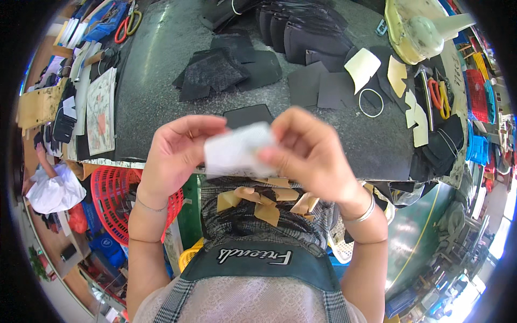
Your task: The person is seen applying glue to small black shoe components and stacking them.
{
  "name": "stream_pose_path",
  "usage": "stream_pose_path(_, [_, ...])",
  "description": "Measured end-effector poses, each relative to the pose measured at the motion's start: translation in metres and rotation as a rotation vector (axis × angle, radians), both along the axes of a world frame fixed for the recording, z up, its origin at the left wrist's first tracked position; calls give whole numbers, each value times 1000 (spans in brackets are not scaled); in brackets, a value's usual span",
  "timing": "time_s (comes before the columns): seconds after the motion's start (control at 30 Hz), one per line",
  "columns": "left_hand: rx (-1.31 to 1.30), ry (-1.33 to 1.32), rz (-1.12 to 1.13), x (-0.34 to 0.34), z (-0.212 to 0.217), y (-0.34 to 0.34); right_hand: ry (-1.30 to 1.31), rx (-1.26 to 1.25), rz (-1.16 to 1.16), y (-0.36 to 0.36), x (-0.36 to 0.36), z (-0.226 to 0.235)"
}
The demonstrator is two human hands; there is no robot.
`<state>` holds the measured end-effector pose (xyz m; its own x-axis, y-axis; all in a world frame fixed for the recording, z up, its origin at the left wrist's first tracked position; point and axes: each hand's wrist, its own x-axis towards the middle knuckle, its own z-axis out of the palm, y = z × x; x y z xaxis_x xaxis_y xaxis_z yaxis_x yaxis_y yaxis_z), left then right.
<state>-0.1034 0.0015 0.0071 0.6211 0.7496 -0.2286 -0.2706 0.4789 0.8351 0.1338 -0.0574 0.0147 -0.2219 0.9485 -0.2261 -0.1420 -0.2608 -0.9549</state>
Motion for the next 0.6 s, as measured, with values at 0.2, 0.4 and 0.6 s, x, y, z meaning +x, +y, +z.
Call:
stream_pose_path(0.2, [127, 314, 178, 15, -9, -8, -168, 20, -145, 21, -9, -7])
stream_pose_path(0.4, [362, 540, 247, 27, -19, -1, -464, 108, -146, 28, -9, -32])
stream_pose_path(0.6, [575, 668, 163, 26, -29, 1, -669, 307, -128, 28, -12, -33])
